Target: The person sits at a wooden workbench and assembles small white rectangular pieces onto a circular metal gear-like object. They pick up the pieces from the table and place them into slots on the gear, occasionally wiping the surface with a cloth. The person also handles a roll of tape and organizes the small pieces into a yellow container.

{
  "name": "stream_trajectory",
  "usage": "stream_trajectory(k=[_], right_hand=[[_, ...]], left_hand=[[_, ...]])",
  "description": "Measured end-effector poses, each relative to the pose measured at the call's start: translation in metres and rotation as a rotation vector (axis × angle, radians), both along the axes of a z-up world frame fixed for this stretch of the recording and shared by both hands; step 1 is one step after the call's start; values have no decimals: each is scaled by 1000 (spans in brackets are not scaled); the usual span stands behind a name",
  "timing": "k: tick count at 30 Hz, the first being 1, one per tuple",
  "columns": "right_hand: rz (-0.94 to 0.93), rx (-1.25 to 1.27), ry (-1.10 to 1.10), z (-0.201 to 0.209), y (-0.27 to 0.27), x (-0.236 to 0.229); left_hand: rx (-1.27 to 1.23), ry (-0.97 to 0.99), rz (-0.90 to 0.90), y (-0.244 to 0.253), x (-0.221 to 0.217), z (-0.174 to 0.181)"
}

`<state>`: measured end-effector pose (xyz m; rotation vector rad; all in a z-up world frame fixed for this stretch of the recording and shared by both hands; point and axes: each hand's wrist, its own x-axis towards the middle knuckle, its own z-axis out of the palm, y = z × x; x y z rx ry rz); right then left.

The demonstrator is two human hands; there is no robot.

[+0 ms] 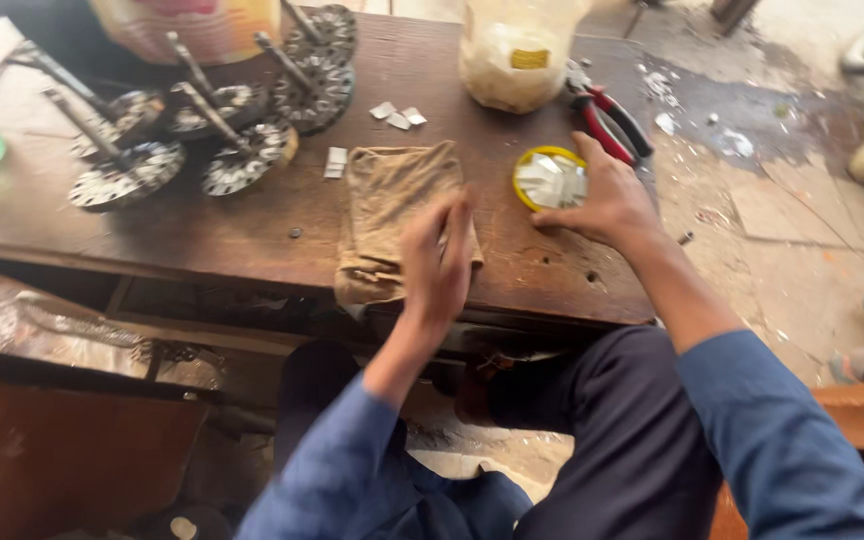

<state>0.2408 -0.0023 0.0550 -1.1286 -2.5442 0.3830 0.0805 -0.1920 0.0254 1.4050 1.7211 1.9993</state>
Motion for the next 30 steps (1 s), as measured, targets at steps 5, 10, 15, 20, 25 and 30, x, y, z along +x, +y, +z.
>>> stream_trajectory(k=[5,10,15,20,25,30], right_hand=[[93,178,31,22,-44,3],[443,145,83,42,-102,-35],[595,-11,-216,51,-121,-58],[573,-8,-116,47,-130,-53],[531,-68,-108,39,-140,-47],[454,-86,-68,46,-127,-48]], left_hand=[[-66,270,460,-89,-31,-20],[-383,457,554,-102,-80,-6],[-562,433,347,-78,-87,6],[-405,530,289,-47,-87,-2],[-399,455,223,-45,-88,-2],[-449,461,453,-62,-101,13]])
